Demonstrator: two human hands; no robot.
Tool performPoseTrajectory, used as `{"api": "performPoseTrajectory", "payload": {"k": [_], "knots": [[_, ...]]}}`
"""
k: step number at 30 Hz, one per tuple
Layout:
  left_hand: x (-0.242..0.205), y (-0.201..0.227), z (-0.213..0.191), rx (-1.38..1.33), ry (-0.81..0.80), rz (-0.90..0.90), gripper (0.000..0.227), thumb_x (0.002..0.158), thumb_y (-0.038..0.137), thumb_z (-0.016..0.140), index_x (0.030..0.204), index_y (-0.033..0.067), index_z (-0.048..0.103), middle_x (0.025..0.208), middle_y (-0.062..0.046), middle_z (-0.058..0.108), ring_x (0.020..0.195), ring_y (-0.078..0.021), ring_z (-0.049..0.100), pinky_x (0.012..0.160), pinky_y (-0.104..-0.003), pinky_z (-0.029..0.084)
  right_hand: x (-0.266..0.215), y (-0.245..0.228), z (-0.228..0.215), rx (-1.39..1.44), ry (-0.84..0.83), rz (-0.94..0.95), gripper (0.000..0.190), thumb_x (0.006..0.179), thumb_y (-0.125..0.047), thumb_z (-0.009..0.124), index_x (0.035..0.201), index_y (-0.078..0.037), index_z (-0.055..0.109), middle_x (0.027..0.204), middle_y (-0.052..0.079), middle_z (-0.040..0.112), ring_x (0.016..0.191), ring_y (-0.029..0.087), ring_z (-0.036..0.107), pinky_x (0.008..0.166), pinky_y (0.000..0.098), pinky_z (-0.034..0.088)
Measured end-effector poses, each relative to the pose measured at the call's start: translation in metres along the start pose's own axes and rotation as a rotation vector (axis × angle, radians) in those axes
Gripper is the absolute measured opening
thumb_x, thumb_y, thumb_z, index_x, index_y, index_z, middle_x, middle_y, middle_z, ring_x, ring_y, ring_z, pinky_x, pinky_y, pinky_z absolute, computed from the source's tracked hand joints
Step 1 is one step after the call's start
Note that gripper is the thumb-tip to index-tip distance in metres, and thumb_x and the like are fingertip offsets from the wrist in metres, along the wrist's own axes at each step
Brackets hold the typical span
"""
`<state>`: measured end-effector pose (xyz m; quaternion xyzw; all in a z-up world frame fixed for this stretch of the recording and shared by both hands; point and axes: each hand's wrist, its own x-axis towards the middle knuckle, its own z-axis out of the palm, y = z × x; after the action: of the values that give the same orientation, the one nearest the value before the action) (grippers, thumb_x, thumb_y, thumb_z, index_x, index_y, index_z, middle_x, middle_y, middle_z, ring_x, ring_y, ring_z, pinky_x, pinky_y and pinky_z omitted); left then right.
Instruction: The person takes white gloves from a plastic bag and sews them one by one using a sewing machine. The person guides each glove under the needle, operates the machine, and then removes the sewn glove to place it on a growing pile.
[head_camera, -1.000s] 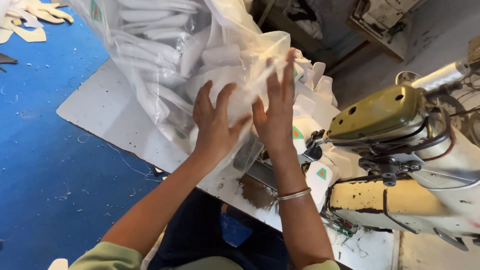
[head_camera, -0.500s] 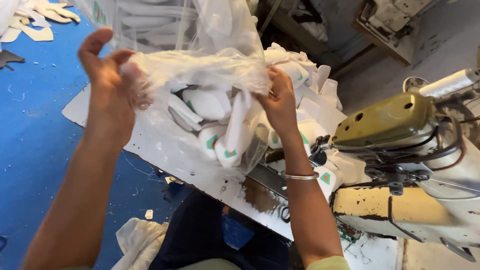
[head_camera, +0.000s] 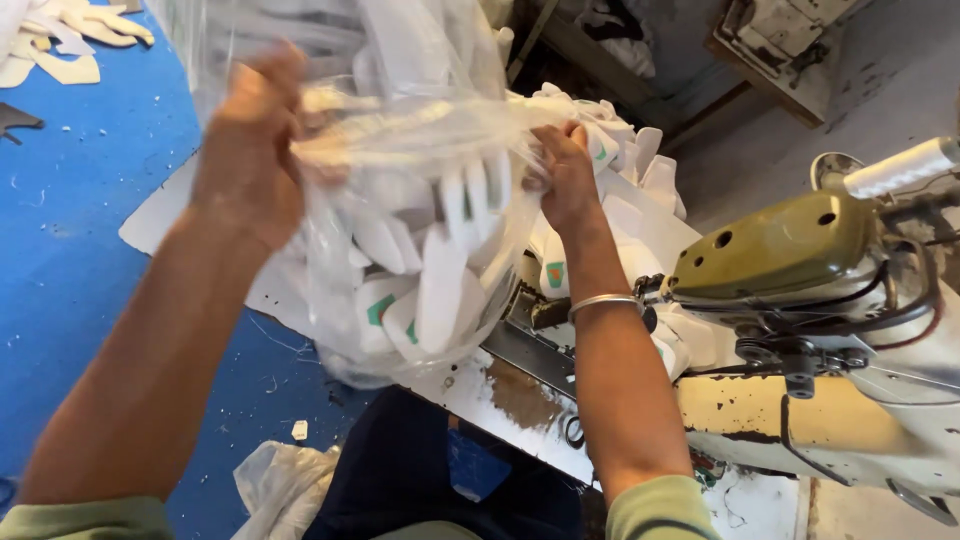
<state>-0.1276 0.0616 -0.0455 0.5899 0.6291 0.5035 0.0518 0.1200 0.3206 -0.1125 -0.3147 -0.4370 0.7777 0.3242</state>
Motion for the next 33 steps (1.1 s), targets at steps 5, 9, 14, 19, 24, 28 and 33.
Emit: {"api": "performPoseTrajectory", "payload": {"k": [5, 9, 14, 19, 24, 28, 33], "knots": [[0.005, 0.010, -0.015, 0.290, 0.152, 0.280, 0.057, 0.090, 0.055, 0.068, 0.112, 0.0017, 0.065, 0.123, -0.027, 0.050, 0.108, -0.0321, 0.054, 0.091, -0.043, 0.054, -0.008, -0.003, 0.008, -0.476, 0.122, -0.232, 0.026, 0.102, -0.036, 0.068, 0.102, -0.016, 0.052, 0.081, -0.005, 0.055, 0.062, 0.003, 0.048, 0.051, 0.0207, 0.038], [0.010, 0.007, -0.020, 0.174, 0.031, -0.037, 0.038, 0.097, 0.042, 0.066, 0.113, 0.0077, 0.067, 0.110, -0.021, 0.060, 0.093, -0.0288, 0.058, 0.079, -0.042, 0.052, -0.018, -0.013, 0.028, -0.794, -0.145, -0.328, 0.037, 0.096, -0.044, 0.069, 0.111, -0.011, 0.059, 0.092, -0.003, 0.067, 0.066, 0.004, 0.056, 0.054, 0.0207, 0.048], [0.047, -0.020, -0.020, -0.248, -0.138, -0.440, 0.019, 0.103, 0.028, 0.064, 0.112, 0.0125, 0.069, 0.093, -0.011, 0.072, 0.076, -0.0215, 0.066, 0.067, -0.038, 0.051, -0.011, -0.014, 0.023, -0.987, -0.301, -0.610, 0.029, 0.103, -0.031, 0.071, 0.108, -0.003, 0.067, 0.107, 0.005, 0.062, 0.090, 0.008, 0.064, 0.079, 0.0238, 0.057], [0.058, -0.064, -0.012, -0.961, -0.119, -0.618, 0.023, 0.097, 0.030, 0.067, 0.109, 0.0103, 0.065, 0.090, -0.002, 0.074, 0.076, -0.0129, 0.070, 0.064, -0.032, 0.058, 0.022, -0.015, 0.004, -0.518, -0.197, -0.039, 0.026, 0.115, -0.030, 0.062, 0.109, -0.005, 0.067, 0.088, -0.002, 0.058, 0.070, 0.007, 0.049, 0.059, 0.0233, 0.041], [0.031, -0.021, -0.017, -0.241, 0.060, -0.075, 0.049, 0.087, 0.042, 0.077, 0.116, 0.0067, 0.057, 0.105, -0.013, 0.063, 0.093, -0.0195, 0.063, 0.069, -0.039, 0.057, 0.002, -0.002, 0.026, -0.159, -0.056, -0.038, 0.031, 0.104, -0.037, 0.056, 0.118, -0.009, 0.062, 0.088, -0.003, 0.065, 0.070, 0.006, 0.055, 0.061, 0.0229, 0.045], [0.024, -0.015, -0.023, 0.317, 0.079, 0.260, 0.050, 0.083, 0.038, 0.078, 0.113, -0.0005, 0.068, 0.108, -0.026, 0.063, 0.096, -0.0266, 0.063, 0.079, -0.043, 0.059, -0.015, -0.005, 0.044, -0.433, -0.152, -0.293, 0.038, 0.102, -0.049, 0.052, 0.117, -0.015, 0.060, 0.093, -0.010, 0.062, 0.077, 0.001, 0.058, 0.066, 0.0195, 0.048], [0.057, -0.052, -0.023, -0.522, -0.170, -0.406, 0.020, 0.095, 0.007, 0.065, 0.113, 0.0041, 0.075, 0.100, -0.011, 0.075, 0.087, -0.0187, 0.072, 0.078, -0.037, 0.059, 0.014, -0.005, 0.023, -0.523, -0.264, -0.190, 0.038, 0.110, -0.046, 0.068, 0.104, -0.009, 0.065, 0.085, -0.009, 0.052, 0.070, 0.000, 0.043, 0.061, 0.0194, 0.034]]}}
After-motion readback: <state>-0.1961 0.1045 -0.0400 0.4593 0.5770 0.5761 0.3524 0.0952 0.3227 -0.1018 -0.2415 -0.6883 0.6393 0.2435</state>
